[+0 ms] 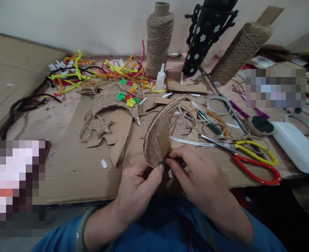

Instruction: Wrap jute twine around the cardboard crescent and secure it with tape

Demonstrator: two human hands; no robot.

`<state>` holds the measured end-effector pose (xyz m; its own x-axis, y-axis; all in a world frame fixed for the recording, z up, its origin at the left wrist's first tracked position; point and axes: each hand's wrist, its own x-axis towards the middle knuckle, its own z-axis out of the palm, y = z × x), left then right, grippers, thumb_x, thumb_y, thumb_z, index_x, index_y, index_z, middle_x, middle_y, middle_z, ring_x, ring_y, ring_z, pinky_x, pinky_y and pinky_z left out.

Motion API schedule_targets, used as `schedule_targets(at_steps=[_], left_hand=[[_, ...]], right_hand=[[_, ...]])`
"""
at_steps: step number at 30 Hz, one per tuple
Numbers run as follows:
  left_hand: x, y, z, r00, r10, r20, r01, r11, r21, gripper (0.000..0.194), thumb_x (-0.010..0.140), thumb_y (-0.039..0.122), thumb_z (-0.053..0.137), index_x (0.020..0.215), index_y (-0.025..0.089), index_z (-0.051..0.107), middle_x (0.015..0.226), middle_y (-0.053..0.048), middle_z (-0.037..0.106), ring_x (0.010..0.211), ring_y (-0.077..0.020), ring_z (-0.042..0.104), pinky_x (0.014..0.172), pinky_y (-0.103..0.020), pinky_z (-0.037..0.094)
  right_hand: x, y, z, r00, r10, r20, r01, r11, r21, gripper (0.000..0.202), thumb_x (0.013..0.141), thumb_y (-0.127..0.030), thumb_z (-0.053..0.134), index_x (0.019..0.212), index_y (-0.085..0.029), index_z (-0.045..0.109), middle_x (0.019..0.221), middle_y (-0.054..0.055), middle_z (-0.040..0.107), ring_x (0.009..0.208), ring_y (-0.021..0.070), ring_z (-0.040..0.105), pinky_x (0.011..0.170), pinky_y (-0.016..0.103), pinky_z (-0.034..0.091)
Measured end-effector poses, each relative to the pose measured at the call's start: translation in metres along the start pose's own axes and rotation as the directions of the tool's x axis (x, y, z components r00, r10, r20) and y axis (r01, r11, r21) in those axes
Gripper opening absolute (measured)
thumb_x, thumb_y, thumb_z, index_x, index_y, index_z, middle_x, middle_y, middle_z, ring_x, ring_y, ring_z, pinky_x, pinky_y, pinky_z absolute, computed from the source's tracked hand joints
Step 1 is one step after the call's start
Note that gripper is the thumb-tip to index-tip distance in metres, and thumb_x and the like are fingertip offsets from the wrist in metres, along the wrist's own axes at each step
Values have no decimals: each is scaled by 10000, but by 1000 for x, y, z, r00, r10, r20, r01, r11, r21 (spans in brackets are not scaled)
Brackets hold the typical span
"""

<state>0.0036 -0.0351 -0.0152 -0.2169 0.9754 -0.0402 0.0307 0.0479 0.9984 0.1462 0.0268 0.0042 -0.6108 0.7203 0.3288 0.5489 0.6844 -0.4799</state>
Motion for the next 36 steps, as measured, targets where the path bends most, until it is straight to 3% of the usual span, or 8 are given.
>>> schedule_targets(at_steps=[13,26,33,36], left_hand=[[-2,-5,0,1000,17,10,-17,1000,14,212,847,207,551,959,200,731,860,-5,745,782,-151,649,743,-232,490],[-1,-4,0,999,40,-9,-40,996,80,209,841,197,556,938,200,741,818,-4,742,746,-148,641,724,-226,488],[-4,-12,1,998,-60,-16,58,994,-93,202,847,263,571,915,199,750,802,-35,733,756,-183,641,731,-282,497],[-4,-17,1,996,-92,-21,88,983,-164,194,841,292,585,871,196,751,744,-33,712,700,-167,616,682,-274,494]], right_hand=[[-1,3,3,996,-32,-77,28,998,-48,61,874,-186,524,839,-164,568,757,20,614,684,160,582,612,272,414],[1,1,4,997,-47,-56,41,994,-100,107,885,-190,501,815,-159,576,741,27,613,677,179,589,602,292,415],[2,4,3,992,-54,-114,37,989,-145,111,886,-168,485,832,-157,582,738,26,637,639,166,598,555,284,415],[2,6,0,979,-89,-181,69,991,-115,71,876,-175,517,853,-154,580,766,43,637,710,174,589,634,289,449]])
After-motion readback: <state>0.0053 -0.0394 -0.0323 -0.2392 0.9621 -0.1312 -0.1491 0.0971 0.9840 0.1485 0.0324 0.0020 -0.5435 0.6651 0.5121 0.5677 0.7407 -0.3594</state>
